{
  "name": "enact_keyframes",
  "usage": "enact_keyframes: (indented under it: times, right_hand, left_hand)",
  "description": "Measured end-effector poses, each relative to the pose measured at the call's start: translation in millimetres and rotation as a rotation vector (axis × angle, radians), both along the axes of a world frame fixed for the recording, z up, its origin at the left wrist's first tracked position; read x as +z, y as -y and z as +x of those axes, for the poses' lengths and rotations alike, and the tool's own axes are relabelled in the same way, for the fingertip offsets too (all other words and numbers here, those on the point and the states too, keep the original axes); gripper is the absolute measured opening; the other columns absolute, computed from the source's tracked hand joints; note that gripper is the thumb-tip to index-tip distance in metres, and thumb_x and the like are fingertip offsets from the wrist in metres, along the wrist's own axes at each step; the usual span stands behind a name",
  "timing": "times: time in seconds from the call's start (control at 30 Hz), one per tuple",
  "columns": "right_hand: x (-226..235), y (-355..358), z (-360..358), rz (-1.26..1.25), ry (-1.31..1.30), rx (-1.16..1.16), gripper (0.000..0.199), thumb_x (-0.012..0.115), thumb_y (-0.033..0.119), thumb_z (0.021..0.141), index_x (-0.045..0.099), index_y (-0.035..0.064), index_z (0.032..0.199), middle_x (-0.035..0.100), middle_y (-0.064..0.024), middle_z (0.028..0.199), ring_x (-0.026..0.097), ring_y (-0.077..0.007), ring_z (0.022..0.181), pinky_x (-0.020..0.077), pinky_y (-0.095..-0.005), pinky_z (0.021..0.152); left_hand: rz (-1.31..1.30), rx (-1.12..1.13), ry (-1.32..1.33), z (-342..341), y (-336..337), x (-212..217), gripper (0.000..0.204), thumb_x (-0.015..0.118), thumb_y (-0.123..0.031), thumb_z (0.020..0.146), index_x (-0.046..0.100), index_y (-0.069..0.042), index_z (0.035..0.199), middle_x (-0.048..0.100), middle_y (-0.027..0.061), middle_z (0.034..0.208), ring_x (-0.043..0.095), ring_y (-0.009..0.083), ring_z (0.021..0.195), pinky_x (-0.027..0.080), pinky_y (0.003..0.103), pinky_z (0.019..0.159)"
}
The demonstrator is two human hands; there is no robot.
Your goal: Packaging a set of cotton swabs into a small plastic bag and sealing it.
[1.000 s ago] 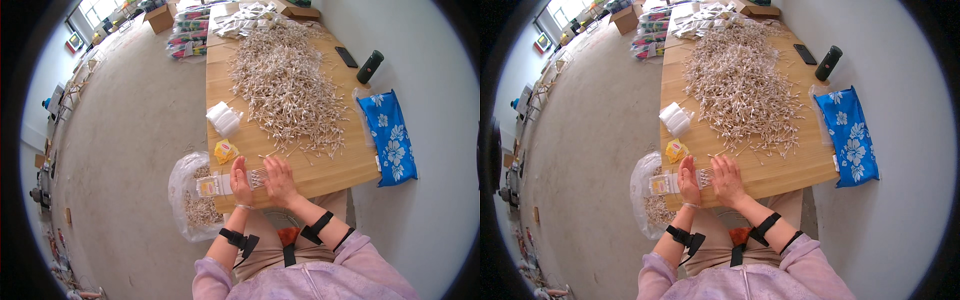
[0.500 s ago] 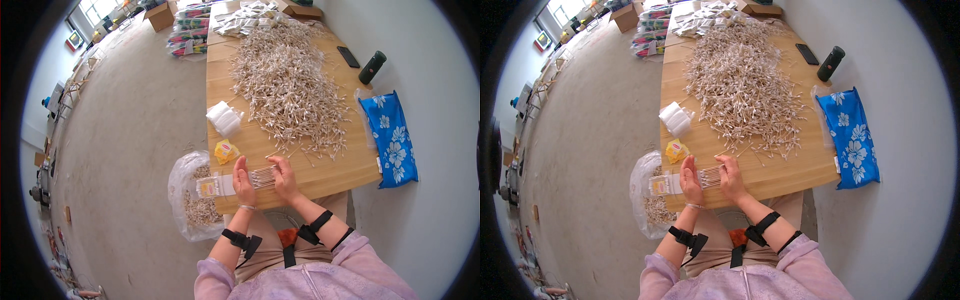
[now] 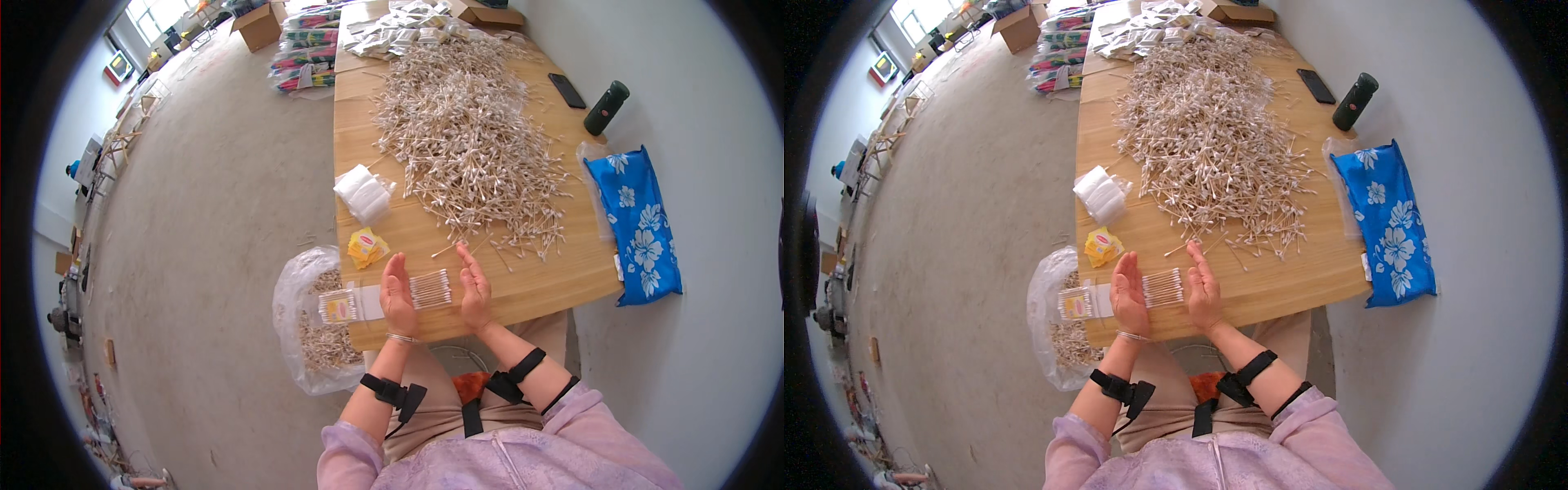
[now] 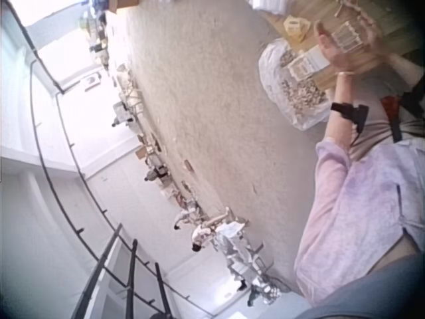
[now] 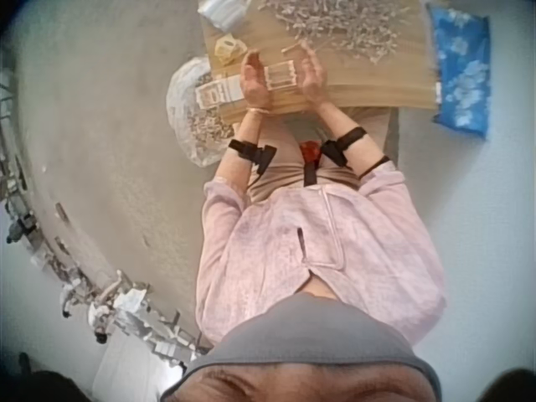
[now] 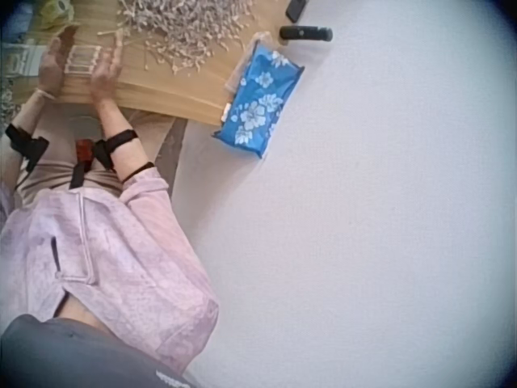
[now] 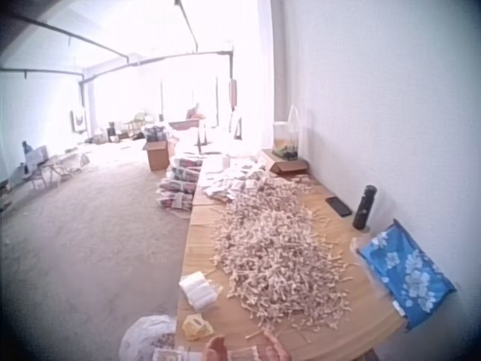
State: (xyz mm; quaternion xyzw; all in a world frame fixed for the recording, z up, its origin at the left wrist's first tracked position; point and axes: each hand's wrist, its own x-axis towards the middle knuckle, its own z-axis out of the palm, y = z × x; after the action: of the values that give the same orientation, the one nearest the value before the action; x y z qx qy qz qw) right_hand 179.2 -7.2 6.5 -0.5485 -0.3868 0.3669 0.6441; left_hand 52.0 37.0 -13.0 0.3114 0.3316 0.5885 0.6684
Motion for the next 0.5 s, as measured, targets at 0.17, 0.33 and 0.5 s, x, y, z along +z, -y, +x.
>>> enact_keyframes:
  times: [0.17, 0.33, 0.5]
  right_hand:
    - [6, -3, -14, -0.043, 0.172, 0.142, 0.051, 0.036, 0.026, 0.101, 0.035, -0.0032, 0.142, 0.031, -0.0173, 0.15, 0.017, -0.0262, 0.144, 0.0137, -0.0344, 0.115]
    - [1, -6, -17, -0.011, 0.246, 0.18, 0.053, 0.034, 0.029, 0.102, 0.031, -0.0035, 0.144, 0.029, -0.0162, 0.152, 0.013, -0.025, 0.145, 0.0113, -0.034, 0.116]
    - [2, 1, 4, 0.012, 0.204, 0.122, 0.053, 0.038, 0.028, 0.1, 0.031, -0.0023, 0.144, 0.028, -0.0178, 0.152, 0.013, -0.0287, 0.145, 0.0111, -0.036, 0.116]
  left_hand:
    - [0.049, -0.036, -0.047, -2, -1, -1, 0.053, 0.036, -0.034, 0.103, 0.035, 0.005, 0.139, 0.041, 0.0149, 0.142, 0.035, 0.0222, 0.135, 0.023, 0.035, 0.114]
    - [0.069, -0.066, -0.065, -3, -2, -2, 0.053, 0.036, -0.034, 0.103, 0.036, 0.005, 0.139, 0.041, 0.0148, 0.142, 0.035, 0.0221, 0.135, 0.023, 0.035, 0.114]
    - [0.014, 0.04, 0.034, -7, 0, -5, 0.05, 0.035, -0.034, 0.103, 0.037, 0.002, 0.138, 0.042, 0.014, 0.142, 0.036, 0.0227, 0.134, 0.024, 0.036, 0.114]
